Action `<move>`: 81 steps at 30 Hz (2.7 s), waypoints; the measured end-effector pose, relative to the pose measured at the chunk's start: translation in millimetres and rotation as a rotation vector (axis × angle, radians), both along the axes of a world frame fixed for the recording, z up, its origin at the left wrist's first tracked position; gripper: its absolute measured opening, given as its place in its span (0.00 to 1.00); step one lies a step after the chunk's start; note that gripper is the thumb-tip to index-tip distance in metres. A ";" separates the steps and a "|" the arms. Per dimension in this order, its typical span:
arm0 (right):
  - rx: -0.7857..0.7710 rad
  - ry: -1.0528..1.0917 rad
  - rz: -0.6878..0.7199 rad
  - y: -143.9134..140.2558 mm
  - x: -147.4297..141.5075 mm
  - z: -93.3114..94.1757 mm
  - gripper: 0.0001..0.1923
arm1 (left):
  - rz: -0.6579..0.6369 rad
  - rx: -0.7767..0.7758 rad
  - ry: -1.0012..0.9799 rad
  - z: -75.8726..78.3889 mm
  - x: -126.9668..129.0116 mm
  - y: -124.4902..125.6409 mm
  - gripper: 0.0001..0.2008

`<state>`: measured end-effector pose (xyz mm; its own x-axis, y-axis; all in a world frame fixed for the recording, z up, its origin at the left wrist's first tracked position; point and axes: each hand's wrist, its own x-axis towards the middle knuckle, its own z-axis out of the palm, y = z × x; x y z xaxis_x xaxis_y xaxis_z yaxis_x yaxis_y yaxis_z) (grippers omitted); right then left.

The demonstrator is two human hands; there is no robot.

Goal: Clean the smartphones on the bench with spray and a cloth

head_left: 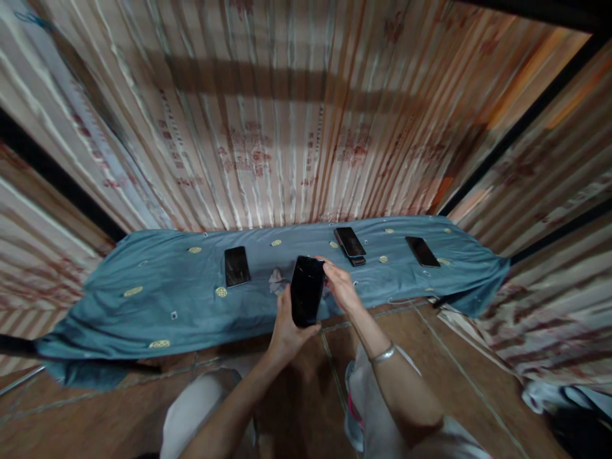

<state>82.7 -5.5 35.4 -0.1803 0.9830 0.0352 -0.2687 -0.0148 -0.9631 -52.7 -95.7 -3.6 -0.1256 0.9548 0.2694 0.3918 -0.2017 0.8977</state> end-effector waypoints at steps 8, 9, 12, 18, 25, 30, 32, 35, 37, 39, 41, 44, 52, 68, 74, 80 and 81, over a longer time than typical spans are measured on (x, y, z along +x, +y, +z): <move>-0.224 0.246 -0.060 -1.1 -11.7 -6.1 0.18 | -0.025 -0.364 -0.791 14.5 -8.2 4.6 0.29; -0.238 0.253 -0.042 -4.4 -14.7 -6.4 0.18 | -0.021 -0.386 -0.931 18.3 -9.8 7.1 0.29; -0.248 0.242 0.029 -15.0 -25.6 -7.1 0.17 | -0.052 -0.436 -1.168 29.4 -12.8 12.2 0.28; -0.257 0.190 0.172 -18.7 -34.5 -12.1 0.16 | -0.132 -0.514 -1.266 34.4 -14.7 12.3 0.29; -0.232 0.123 0.180 -19.0 -36.8 -23.2 0.17 | -0.142 -0.426 -1.210 30.5 -23.6 12.6 0.26; -0.215 0.088 0.109 -21.1 -43.0 -29.1 0.16 | -0.081 -0.470 -1.239 30.6 -23.8 14.0 0.21; -0.213 0.082 0.057 -21.2 -45.3 -30.0 0.14 | -0.030 -0.477 -1.270 28.5 -22.9 16.0 0.19; -0.190 0.071 0.012 -21.1 -47.4 -28.5 0.13 | -0.002 -0.509 -1.321 24.6 -22.3 19.3 0.17; -0.177 0.061 -0.003 -20.8 -48.0 -26.5 0.12 | -0.004 -0.520 -1.342 22.9 -22.7 20.7 0.16; -0.176 0.058 -0.013 -20.0 -48.8 -24.7 0.13 | -0.005 -0.500 -1.345 22.9 -23.4 21.5 0.15; -0.178 0.069 -0.018 -18.3 -49.8 -23.4 0.14 | 0.003 -0.469 -1.343 24.7 -24.6 22.5 0.14; -0.196 0.091 -0.015 -14.7 -51.3 -22.0 0.15 | 0.015 -0.421 -1.347 28.8 -26.3 24.6 0.11; -0.283 0.174 0.034 -12.3 -56.8 -23.4 0.16 | -0.004 -0.271 -1.276 22.3 -24.3 27.2 0.16; -0.373 0.261 0.054 -8.5 -64.6 -34.6 0.16 | 0.037 -0.259 -1.268 28.7 -20.2 29.0 0.17; -0.401 0.313 0.088 -10.8 -66.0 -29.2 0.14 | 0.125 -0.221 -1.064 20.0 -27.6 37.4 0.20; -0.369 0.239 0.142 -13.7 -58.2 -21.9 0.14 | 0.161 -0.192 -0.984 27.7 -29.9 38.2 0.17; -0.365 0.204 0.148 -14.1 -56.5 -20.6 0.14 | 0.163 -0.191 -0.987 29.4 -28.9 37.8 0.17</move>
